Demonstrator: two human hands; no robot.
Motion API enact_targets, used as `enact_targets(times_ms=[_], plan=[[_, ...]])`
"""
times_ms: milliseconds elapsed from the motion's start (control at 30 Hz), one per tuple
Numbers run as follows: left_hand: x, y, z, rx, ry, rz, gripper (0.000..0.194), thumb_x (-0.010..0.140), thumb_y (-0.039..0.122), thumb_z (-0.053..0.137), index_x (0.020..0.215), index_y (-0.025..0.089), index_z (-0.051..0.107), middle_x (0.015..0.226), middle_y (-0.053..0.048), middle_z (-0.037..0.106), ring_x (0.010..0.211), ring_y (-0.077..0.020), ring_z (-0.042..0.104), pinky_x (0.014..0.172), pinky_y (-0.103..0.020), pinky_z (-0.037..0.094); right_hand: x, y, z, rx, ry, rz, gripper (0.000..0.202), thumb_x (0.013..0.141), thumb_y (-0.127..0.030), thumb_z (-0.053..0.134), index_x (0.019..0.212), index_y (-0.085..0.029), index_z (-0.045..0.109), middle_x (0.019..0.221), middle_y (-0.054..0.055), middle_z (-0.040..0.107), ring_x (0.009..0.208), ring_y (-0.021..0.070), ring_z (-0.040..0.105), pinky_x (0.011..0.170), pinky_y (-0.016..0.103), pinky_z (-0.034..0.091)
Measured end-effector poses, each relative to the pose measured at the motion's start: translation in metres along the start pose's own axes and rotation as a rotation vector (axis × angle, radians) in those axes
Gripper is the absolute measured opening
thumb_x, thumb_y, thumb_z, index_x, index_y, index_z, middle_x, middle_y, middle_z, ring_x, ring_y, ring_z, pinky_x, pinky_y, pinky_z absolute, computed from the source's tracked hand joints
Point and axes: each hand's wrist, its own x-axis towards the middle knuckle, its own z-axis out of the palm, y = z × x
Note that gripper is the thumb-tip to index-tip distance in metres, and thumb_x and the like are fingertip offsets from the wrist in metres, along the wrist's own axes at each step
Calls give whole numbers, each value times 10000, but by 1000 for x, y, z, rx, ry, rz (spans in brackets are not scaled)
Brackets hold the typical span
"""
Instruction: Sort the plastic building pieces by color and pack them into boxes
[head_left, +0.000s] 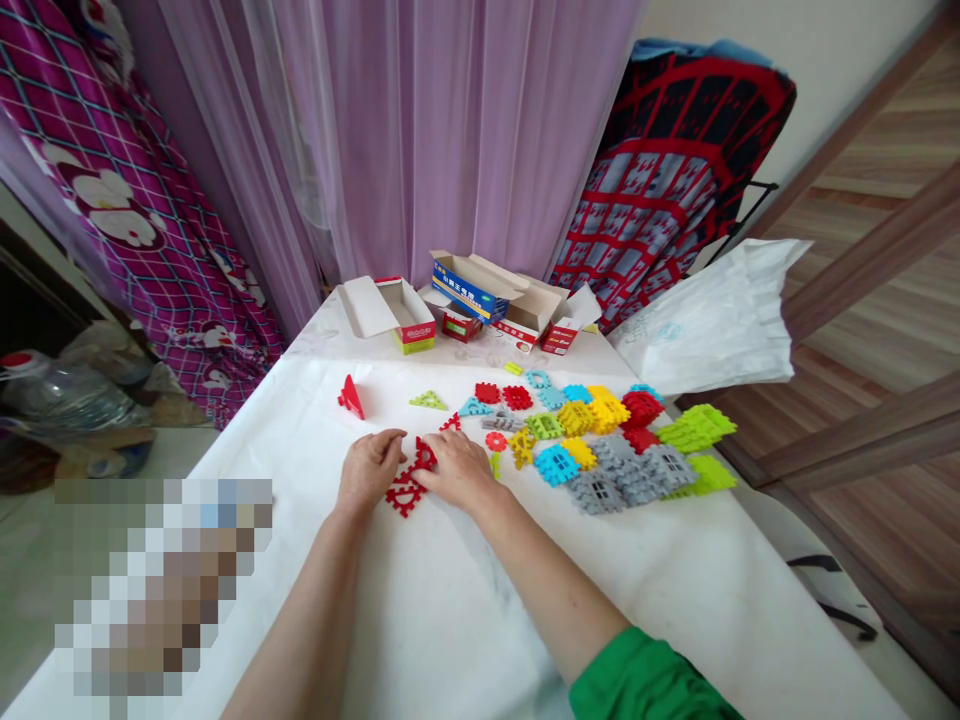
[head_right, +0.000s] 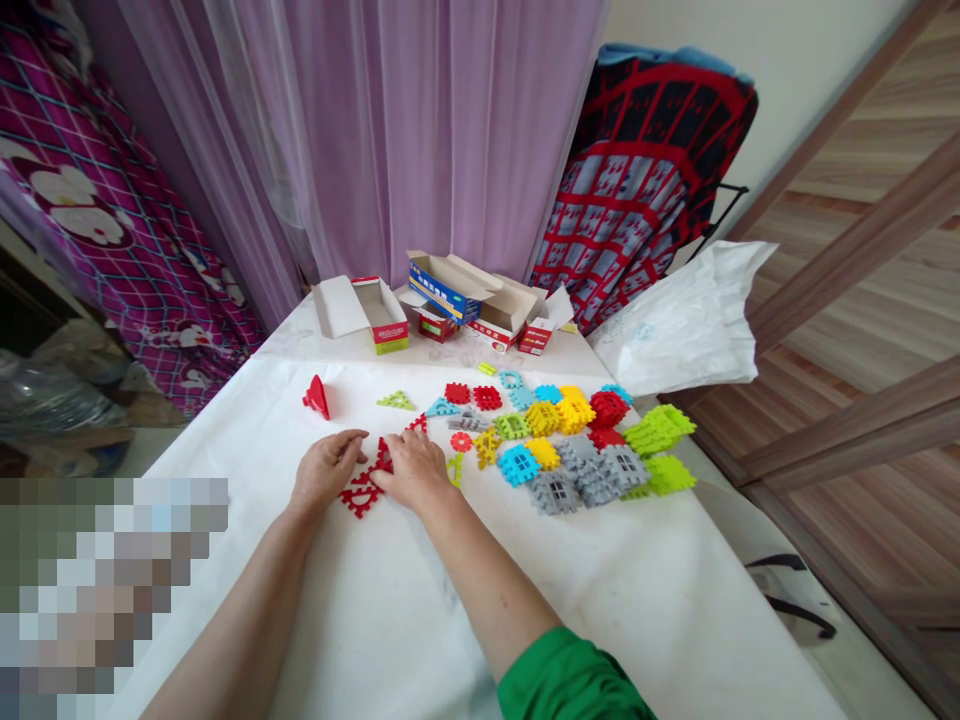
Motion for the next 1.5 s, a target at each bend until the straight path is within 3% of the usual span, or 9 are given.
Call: enact_targets(times_ms=[167,300,500,633,833,967,1233,1400,1500], plan=[[-1,-1,0,-19,22,-55,387,876,399,386,1057,234,686,735,-5,749,756,-177,703,752,-302,534,3,0,1,-27,-26,94,359,857,-487,618,1119,-242,611,1085,74,693,1013,229,629,825,333,457],[-1,0,0,-30,21,-74,374,866,393,405,1053,236,688,745,-3,754,760,-180,707,743,-301,533,3,9,-3,90,-18,207,290,868,-368,613,1144,-283,635,987,9,743,955,193,670,783,284,457],[0,1,-1,-39,15,-88,355,852,387,423,1040,246,689,765,-1,761,776,-184,709,752,-302,531,17,39,-9,353,129,485,236,880,-318,582,1085,-246,673,947,2,758,885,164,688,749,251,469],[0,1,-1,-41,14,-98,357,851,393,419,1035,246,687,774,-1,762,782,-185,711,754,-304,529,24,47,-9,337,157,535,224,901,-309,554,1071,-223,673,976,28,761,896,173,690,770,264,474],[1,0,0,-45,12,-109,372,852,402,413,1049,238,683,804,-8,767,783,-188,712,756,-310,529,14,48,-1,160,143,431,198,910,-297,541,1026,-226,685,1061,50,741,1018,193,664,868,289,455],[1,0,0,-48,12,-113,362,854,393,420,1046,240,685,803,-5,768,781,-183,712,756,-301,531,12,48,-1,140,96,352,309,847,-332,634,1135,-222,645,1118,55,717,1036,191,650,876,282,451],[1,-1,1,-54,1,-134,366,861,386,421,1063,237,687,824,-9,768,791,-180,713,788,-303,536,12,46,-3,59,-2,314,363,881,-231,536,1239,-261,587,1090,36,700,999,189,637,837,288,448],[0,1,1,-50,-4,-152,359,860,376,424,1064,238,685,837,-9,770,808,-183,712,787,-305,529,16,52,-7,-49,0,49,536,839,-85,472,1316,-310,564,1347,41,545,1148,205,548,909,306,443],[0,3,-1,-48,-4,-155,355,859,372,425,1058,237,686,838,-7,771,809,-182,711,777,-299,526,23,52,-12,-104,-71,-91,550,818,-81,496,1320,-296,567,1368,46,530,1190,214,513,955,318,426]])
